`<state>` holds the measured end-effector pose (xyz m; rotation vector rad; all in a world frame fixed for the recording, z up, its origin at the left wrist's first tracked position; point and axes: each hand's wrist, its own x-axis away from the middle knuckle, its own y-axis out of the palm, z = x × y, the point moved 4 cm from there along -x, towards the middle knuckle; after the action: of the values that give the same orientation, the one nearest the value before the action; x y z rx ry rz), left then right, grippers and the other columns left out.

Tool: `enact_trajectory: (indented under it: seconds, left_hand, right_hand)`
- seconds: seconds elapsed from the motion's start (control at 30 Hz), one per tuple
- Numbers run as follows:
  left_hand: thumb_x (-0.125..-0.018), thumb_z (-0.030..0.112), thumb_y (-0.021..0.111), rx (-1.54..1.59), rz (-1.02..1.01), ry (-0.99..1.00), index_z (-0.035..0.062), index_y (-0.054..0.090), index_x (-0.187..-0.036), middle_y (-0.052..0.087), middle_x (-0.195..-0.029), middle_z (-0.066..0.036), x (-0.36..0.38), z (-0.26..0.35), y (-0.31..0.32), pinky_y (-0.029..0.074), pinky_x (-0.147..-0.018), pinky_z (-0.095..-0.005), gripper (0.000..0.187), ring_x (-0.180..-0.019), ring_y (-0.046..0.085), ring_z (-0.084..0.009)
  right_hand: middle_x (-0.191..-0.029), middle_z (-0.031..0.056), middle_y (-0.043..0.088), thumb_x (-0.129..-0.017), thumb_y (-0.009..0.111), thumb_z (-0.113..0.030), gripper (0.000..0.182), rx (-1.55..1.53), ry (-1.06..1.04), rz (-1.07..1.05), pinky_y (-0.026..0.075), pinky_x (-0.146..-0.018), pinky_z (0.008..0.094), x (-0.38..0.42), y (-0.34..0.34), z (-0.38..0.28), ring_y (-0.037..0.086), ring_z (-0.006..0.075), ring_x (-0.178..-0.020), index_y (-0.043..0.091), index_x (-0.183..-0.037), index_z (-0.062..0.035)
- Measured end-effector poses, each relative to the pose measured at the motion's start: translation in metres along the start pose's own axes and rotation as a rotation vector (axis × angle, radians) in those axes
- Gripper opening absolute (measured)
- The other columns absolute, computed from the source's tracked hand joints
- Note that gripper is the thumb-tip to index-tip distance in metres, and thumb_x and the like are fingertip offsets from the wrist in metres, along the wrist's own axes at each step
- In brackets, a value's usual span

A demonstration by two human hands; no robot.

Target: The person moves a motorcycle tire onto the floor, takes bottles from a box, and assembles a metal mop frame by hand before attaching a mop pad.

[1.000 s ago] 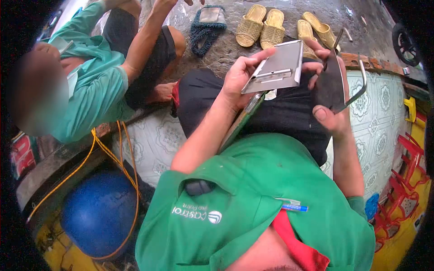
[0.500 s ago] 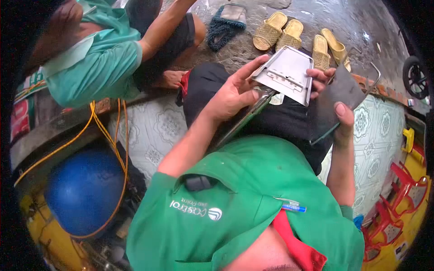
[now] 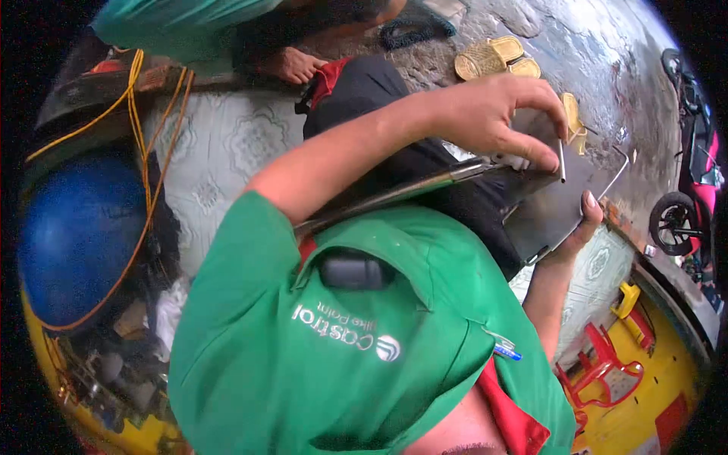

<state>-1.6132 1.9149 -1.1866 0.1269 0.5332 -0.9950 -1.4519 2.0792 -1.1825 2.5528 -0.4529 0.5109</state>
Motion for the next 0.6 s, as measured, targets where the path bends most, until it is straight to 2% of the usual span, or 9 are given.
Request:
enact_trajectory:
  seconds: [0.07,0.1,0.13,0.2,0.3,0.37,0.4,0.5,0.6]
  left_hand:
    - [-0.082,0.029,0.087,-0.042,-0.047,0.006,0.0055,0.066,-0.128,0.065,-0.129,-0.012,-0.005,0.004,0.0,0.046,-0.108,-0.0401,0.056,-0.123,0.061,-0.0264]
    - [-0.077,0.034,0.09,-0.078,-0.048,0.054,0.0064,0.064,-0.131,0.062,-0.134,-0.014,-0.002,0.014,-0.003,0.045,-0.109,-0.0418,0.066,-0.128,0.059,-0.0293]
    - [-0.071,0.039,0.093,-0.109,-0.052,0.101,0.0072,0.063,-0.133,0.059,-0.139,-0.016,0.003,0.024,-0.004,0.044,-0.111,-0.0435,0.076,-0.132,0.056,-0.0322]
    - [-0.069,0.041,0.094,-0.155,-0.051,0.099,0.0081,0.061,-0.136,0.057,-0.14,-0.018,0.014,0.044,-0.003,0.044,-0.111,-0.0449,0.081,-0.134,0.054,-0.0352]
    - [-0.065,0.044,0.094,-0.245,-0.024,0.108,0.0099,0.056,-0.141,0.055,-0.143,-0.022,0.02,0.06,0.002,0.044,-0.112,-0.0479,0.092,-0.137,0.05,-0.0411]
    - [-0.062,0.044,0.097,-0.24,-0.001,0.029,0.0099,0.047,-0.148,0.043,-0.154,-0.022,0.028,0.05,0.01,0.039,-0.116,-0.051,0.105,-0.144,0.042,-0.0415]
    - [-0.06,0.043,0.098,-0.244,0.013,-0.013,0.0099,0.042,-0.151,0.037,-0.16,-0.022,0.032,0.044,0.013,0.037,-0.118,-0.0525,0.112,-0.148,0.038,-0.0417]
    - [-0.058,0.041,0.099,-0.278,0.067,-0.022,0.0086,0.037,-0.152,0.038,-0.159,-0.023,0.032,0.032,0.023,0.036,-0.119,-0.0524,0.117,-0.147,0.039,-0.0417]
    - [-0.057,0.036,0.099,-0.373,0.099,-0.052,0.0075,0.033,-0.152,0.039,-0.158,-0.024,0.028,0.033,0.029,0.035,-0.119,-0.0512,0.119,-0.147,0.041,-0.0403]
  right_hand:
    - [-0.127,0.0222,0.061,-0.084,0.064,-0.052,0.083,-0.043,-0.07,0.109,0.059,-0.087,0.0432,-0.005,0.003,0.007,0.066,0.0322,-0.11,0.046,-0.143,0.0028]
    - [-0.127,0.0222,0.061,-0.084,0.064,-0.052,0.083,-0.056,-0.076,0.118,0.059,-0.087,0.0432,-0.007,0.006,0.012,0.066,0.0322,-0.11,0.046,-0.143,0.0028]
    - [-0.128,0.0217,0.061,-0.084,0.064,-0.052,0.083,-0.107,-0.076,0.08,0.059,-0.087,0.0431,-0.007,0.01,0.017,0.066,0.0321,-0.11,0.046,-0.143,0.0029]
    - [-0.129,0.0208,0.061,-0.084,0.064,-0.052,0.082,-0.207,-0.089,0.01,0.059,-0.087,0.0429,-0.008,0.014,0.022,0.066,0.0318,-0.111,0.047,-0.143,0.003]
    - [-0.132,0.0199,0.061,-0.083,0.066,-0.052,0.083,-0.202,-0.067,-0.056,0.059,-0.087,0.0418,-0.006,0.015,0.02,0.065,0.0316,-0.112,0.047,-0.143,0.0029]
    - [-0.133,0.0195,0.061,-0.083,0.067,-0.051,0.084,-0.203,-0.06,-0.09,0.059,-0.087,0.0413,-0.006,0.013,0.016,0.065,0.0315,-0.113,0.048,-0.143,0.0028]
    - [-0.135,0.0197,0.06,-0.082,0.069,-0.051,0.085,-0.17,-0.034,-0.119,0.058,-0.088,0.0409,-0.007,0.012,0.015,0.065,0.031,-0.115,0.048,-0.144,0.0026]
    - [-0.138,0.0202,0.058,-0.079,0.072,-0.051,0.087,-0.104,0.008,-0.163,0.057,-0.091,0.0402,-0.01,0.005,0.008,0.064,0.03,-0.117,0.048,-0.144,0.0022]
    - [-0.141,0.0193,0.057,-0.077,0.081,-0.043,0.09,0.167,0.023,-0.228,0.054,-0.099,0.0414,-0.011,-0.001,-0.004,0.062,0.0295,-0.121,0.047,-0.146,0.0025]
